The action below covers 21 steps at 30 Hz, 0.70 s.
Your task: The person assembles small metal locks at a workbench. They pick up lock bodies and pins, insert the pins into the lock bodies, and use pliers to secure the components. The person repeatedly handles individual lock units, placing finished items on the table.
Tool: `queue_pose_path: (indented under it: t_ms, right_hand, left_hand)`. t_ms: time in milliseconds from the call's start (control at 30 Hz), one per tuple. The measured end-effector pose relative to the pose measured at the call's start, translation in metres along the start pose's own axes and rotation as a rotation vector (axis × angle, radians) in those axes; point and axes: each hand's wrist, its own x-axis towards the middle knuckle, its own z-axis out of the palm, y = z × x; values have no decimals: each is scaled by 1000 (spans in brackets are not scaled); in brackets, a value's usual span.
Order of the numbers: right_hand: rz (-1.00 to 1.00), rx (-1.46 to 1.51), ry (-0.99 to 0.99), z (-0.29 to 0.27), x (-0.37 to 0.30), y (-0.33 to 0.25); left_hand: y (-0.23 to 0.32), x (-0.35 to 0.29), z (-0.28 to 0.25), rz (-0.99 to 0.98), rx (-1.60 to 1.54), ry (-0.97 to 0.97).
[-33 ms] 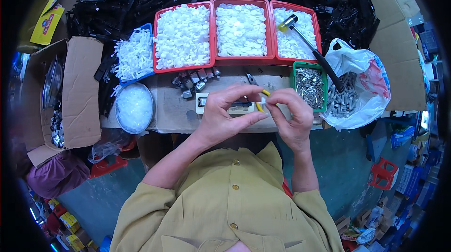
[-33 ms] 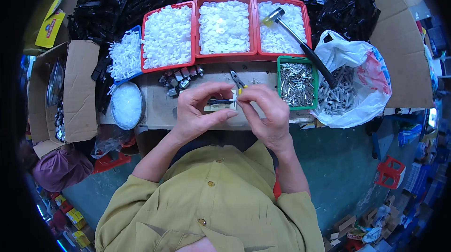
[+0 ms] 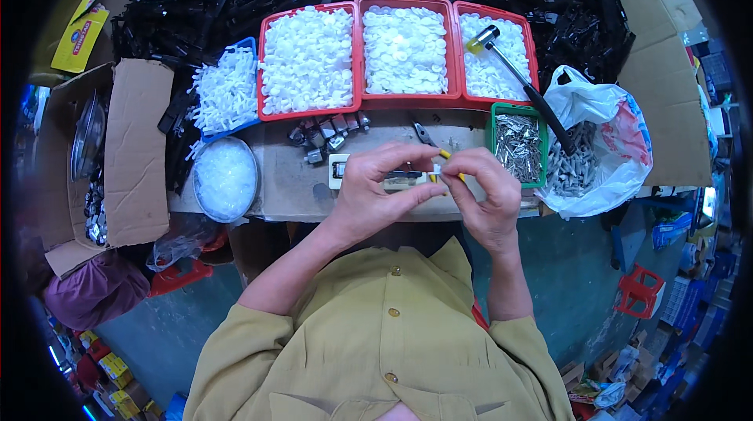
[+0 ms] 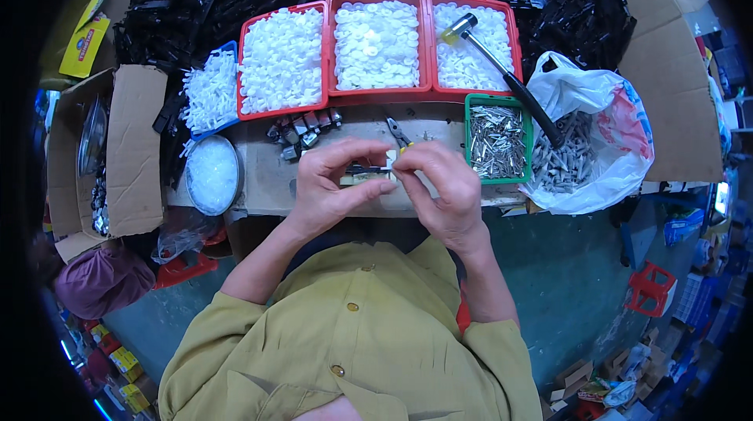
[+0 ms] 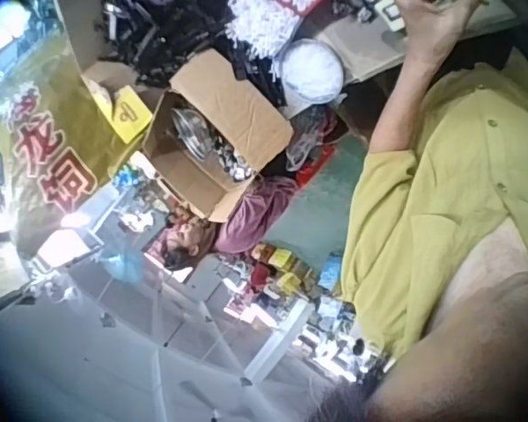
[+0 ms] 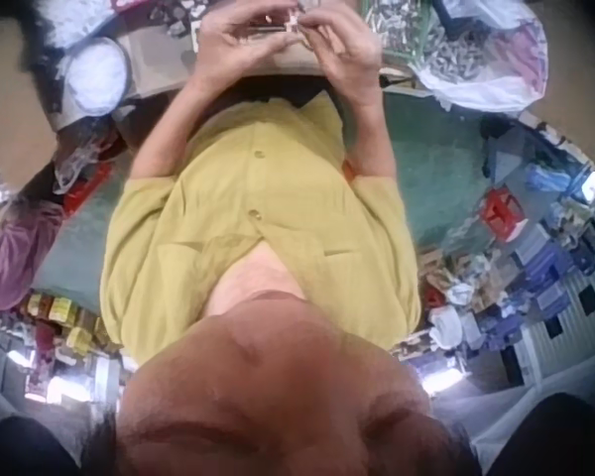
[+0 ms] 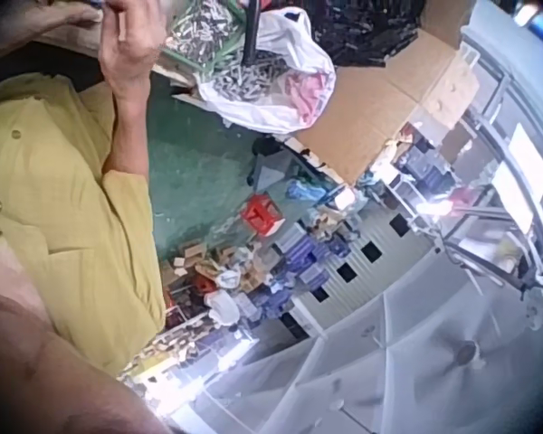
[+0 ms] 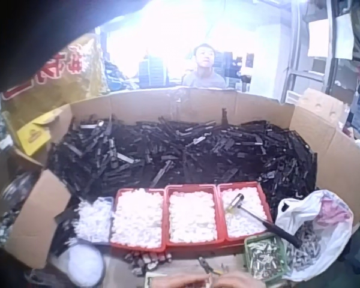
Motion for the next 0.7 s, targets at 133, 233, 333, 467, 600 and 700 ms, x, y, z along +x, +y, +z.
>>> queue_pose_path:
  t_ms: [133,233,333,467,600,700]
  right_hand:
    - [13,56,-18,9,7,-6]
    - [112,130,28,15,6,-9]
    - [137,123,2,23,5,-11]
    - [48,81,-14,28,5,-6]
    - [-14,-1,-147,24,14,-13]
    - [-71,-126,-312,23,21,-8]
  left_hand:
    - [-16,-7,-10,-11,-92,-15]
    - [-7,-11,-11,-259,-403,55]
    - [-8,-14,-13,-254,-432,73]
    - [-11,-19,-15,-220,-431,72]
    - [-15,-24,-18,-64,-261,125]
    - [-17,-29,-28,103,142,194]
